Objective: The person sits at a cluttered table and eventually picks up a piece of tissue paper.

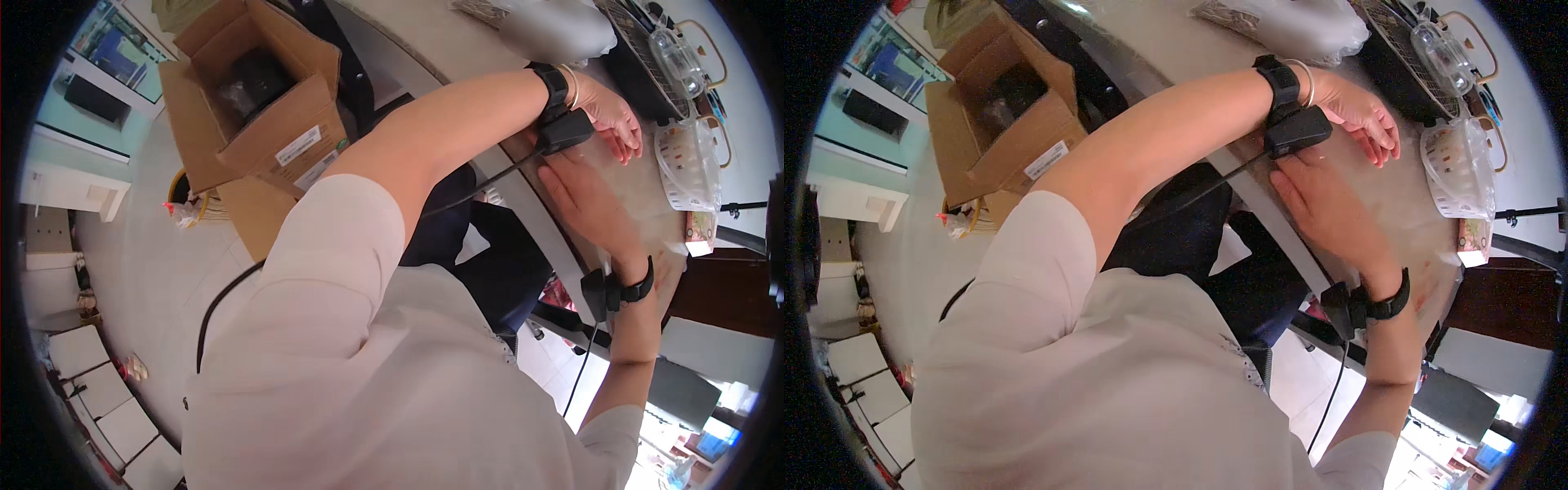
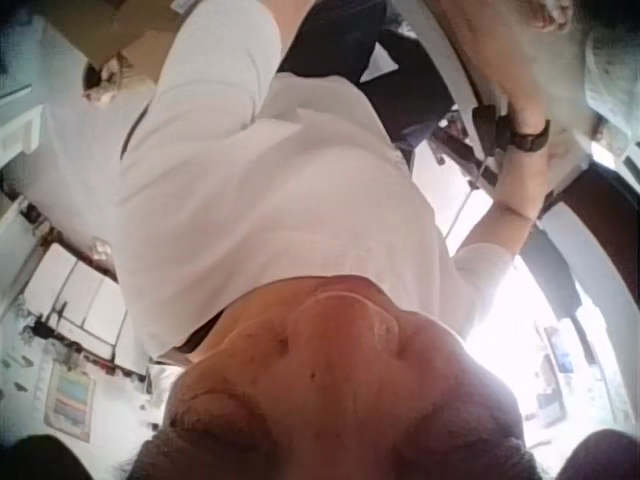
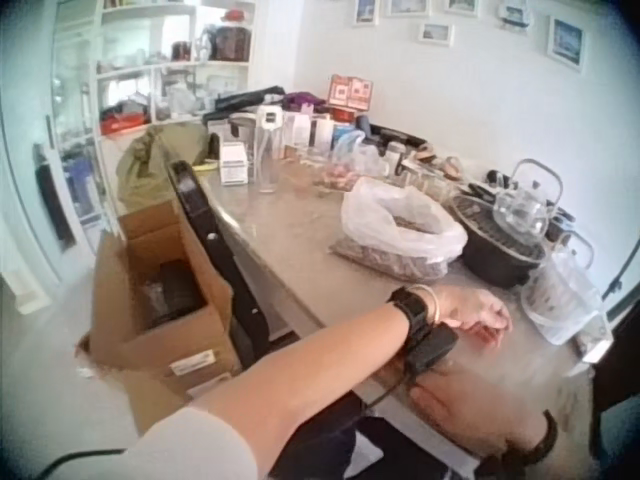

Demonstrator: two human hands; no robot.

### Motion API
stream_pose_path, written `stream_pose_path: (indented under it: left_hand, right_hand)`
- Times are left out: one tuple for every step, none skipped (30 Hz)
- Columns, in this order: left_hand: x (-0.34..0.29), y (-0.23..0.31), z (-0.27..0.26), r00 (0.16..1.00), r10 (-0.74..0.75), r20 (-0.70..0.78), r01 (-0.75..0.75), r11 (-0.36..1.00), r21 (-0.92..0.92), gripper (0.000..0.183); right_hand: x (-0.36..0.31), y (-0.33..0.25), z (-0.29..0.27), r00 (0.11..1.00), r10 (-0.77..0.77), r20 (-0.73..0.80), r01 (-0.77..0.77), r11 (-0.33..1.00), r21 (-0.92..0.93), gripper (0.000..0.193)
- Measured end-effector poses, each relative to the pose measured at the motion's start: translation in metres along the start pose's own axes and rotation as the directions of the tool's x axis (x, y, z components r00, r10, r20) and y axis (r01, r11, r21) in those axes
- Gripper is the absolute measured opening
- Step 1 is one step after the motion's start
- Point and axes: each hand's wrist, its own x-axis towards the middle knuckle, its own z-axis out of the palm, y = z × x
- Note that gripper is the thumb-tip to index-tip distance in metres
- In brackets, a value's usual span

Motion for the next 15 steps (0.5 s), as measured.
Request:
stream_pose_path:
  left_hand:
    - [-0.002,0.000,0.004,0.997,0.077,-0.027,-0.075,0.995,0.063,0.030]
    - [-0.006,-0.001,0.006,0.997,0.075,-0.031,-0.073,0.995,0.067,0.030]
    - [-0.012,-0.003,0.009,0.994,0.084,-0.066,-0.080,0.995,0.057,0.029]
    - [-0.017,-0.002,0.009,0.990,0.094,-0.104,-0.089,0.995,0.053,0.028]
    - [-0.020,-0.002,0.011,0.989,0.095,-0.111,-0.088,0.994,0.066,0.028]
    - [-0.022,-0.002,0.013,0.987,0.082,-0.138,-0.074,0.995,0.060,0.027]
    - [-0.021,0.001,0.019,0.986,0.066,-0.150,-0.058,0.997,0.053,0.027]
    - [-0.023,0.004,0.022,0.985,0.066,-0.161,-0.056,0.996,0.064,0.027]
    - [-0.024,0.005,0.025,0.987,0.064,-0.148,-0.053,0.996,0.078,0.027]
    - [-0.027,0.007,0.028,0.983,0.074,-0.170,-0.059,0.994,0.088,0.028]
    - [-0.028,0.008,0.031,0.979,0.085,-0.186,-0.067,0.993,0.098,0.028]
    - [-0.030,0.010,0.031,0.982,0.089,-0.165,-0.077,0.994,0.082,0.029]
    - [-0.031,0.011,0.031,0.983,0.087,-0.164,-0.076,0.994,0.074,0.029]
    - [-0.033,0.011,0.030,0.984,0.081,-0.156,-0.073,0.996,0.058,0.028]
    - [-0.037,0.011,0.030,0.986,0.074,-0.151,-0.068,0.997,0.041,0.028]
  right_hand:
    - [0.000,0.001,-0.001,1.000,-0.004,-0.002,0.004,1.000,0.000,0.030]
    - [0.001,0.003,-0.002,0.999,0.012,0.035,-0.011,0.999,-0.036,0.027]
    - [0.001,0.003,-0.003,0.997,0.030,0.070,-0.025,0.997,-0.074,0.025]
    - [0.000,0.001,-0.005,0.998,0.018,0.065,-0.013,0.997,-0.079,0.025]
    - [-0.001,0.001,-0.005,0.999,-0.016,0.039,0.019,0.997,-0.079,0.024]
    - [-0.001,0.001,-0.004,0.999,-0.051,0.013,0.052,0.995,-0.080,0.023]
    - [-0.003,0.003,-0.002,0.999,-0.050,-0.001,0.050,0.995,-0.086,0.023]
    - [-0.004,0.005,0.000,0.992,-0.114,-0.056,0.109,0.991,-0.074,0.023]
    - [-0.006,0.009,0.002,0.979,-0.173,-0.112,0.166,0.984,-0.067,0.022]
    - [-0.007,0.012,0.003,0.978,-0.164,-0.130,0.156,0.985,-0.073,0.022]
    - [-0.007,0.015,0.004,0.975,-0.201,-0.090,0.193,0.977,-0.096,0.023]
    - [-0.009,0.015,0.003,0.971,-0.233,-0.049,0.226,0.967,-0.117,0.023]
    - [-0.009,0.012,0.002,0.974,-0.214,-0.070,0.205,0.971,-0.125,0.023]
    - [-0.008,0.010,-0.001,0.982,-0.187,0.035,0.190,0.971,-0.143,0.023]
    - [-0.005,0.008,-0.003,0.978,-0.155,0.140,0.177,0.972,-0.157,0.023]
